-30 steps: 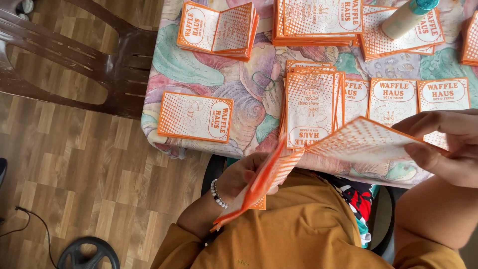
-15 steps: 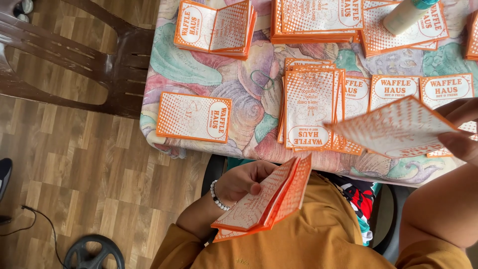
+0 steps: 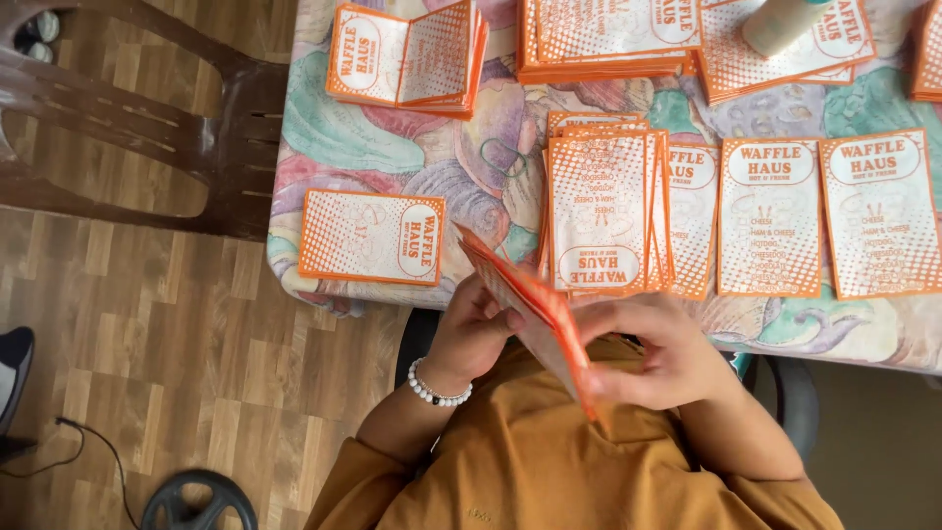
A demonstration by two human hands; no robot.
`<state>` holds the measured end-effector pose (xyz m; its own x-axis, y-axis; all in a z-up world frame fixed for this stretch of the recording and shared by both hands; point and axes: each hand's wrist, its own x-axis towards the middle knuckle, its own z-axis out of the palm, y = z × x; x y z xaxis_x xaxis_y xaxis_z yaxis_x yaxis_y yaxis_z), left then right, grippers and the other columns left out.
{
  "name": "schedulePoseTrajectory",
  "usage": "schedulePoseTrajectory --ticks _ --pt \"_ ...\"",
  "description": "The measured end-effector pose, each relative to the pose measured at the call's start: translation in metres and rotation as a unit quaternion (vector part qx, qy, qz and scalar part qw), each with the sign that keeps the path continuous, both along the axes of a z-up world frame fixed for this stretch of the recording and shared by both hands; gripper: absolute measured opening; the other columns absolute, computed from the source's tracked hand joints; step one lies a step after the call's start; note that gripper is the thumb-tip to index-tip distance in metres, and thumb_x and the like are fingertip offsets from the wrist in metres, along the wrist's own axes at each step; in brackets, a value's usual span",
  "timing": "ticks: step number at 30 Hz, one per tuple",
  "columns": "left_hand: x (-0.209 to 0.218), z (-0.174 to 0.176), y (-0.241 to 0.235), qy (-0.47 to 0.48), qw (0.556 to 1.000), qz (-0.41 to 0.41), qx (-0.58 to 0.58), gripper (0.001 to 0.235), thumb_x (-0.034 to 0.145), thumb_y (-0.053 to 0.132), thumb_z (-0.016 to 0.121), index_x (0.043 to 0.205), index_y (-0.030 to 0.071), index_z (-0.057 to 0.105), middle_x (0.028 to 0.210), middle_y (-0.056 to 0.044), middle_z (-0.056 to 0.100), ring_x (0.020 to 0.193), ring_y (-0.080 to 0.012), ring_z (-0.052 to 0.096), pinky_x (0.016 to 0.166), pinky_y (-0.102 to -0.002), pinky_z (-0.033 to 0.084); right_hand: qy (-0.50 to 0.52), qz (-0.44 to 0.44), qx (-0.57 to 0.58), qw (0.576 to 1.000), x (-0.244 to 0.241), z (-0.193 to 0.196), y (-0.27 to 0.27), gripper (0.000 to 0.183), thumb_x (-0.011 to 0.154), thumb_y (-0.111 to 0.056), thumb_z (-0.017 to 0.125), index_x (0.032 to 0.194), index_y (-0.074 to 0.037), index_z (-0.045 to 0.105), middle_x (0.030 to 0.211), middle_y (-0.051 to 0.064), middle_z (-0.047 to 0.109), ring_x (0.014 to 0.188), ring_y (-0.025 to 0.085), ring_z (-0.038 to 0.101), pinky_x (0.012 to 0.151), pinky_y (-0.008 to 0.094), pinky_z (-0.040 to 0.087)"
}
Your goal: Folding and stacking printed paper bags at a high rate of speed on a work table.
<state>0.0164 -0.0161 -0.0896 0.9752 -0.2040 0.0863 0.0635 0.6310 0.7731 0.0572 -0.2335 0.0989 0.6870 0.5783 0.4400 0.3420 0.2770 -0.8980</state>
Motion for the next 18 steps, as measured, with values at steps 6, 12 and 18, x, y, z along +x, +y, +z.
schedulePoseTrajectory --ticks 6,12,18 --pt "0.024 0.104 -0.004 0.102 0.986 0.131 -0.003 0.040 0.096 0.018 0.072 0.128 0.001 0.055 0.122 -0.013 0.067 0.115 -0.0257 0.065 0.102 -0.045 0.052 -0.137 -0.442 -0.330 0.823 0.022 -0.032 -0.028 0.060 0.098 -0.028 0.086 0.132 0.016 0.064 0.103 0.028 0.068 0.093 0.044 0.069 0.078 0.049 0.056" --pt "0.048 0.116 -0.031 0.176 0.972 0.147 -0.045 0.042 0.099 0.020 0.070 0.135 0.003 0.055 0.128 -0.012 0.066 0.120 -0.0260 0.064 0.105 -0.045 0.051 -0.075 -0.422 -0.469 0.773 0.041 -0.056 -0.014 0.082 0.088 -0.021 0.084 0.148 0.020 0.044 0.105 0.036 0.062 0.095 0.053 0.064 0.081 0.061 0.051" --pt "0.055 0.112 -0.040 0.223 0.961 0.163 -0.025 0.042 0.099 0.018 0.069 0.135 0.003 0.056 0.126 -0.012 0.066 0.122 -0.0267 0.062 0.105 -0.048 0.051 0.073 -0.388 -0.403 0.826 0.057 -0.068 -0.018 0.095 0.069 0.003 0.073 0.156 0.011 0.036 0.105 0.025 0.064 0.102 0.042 0.066 0.088 0.052 0.050"
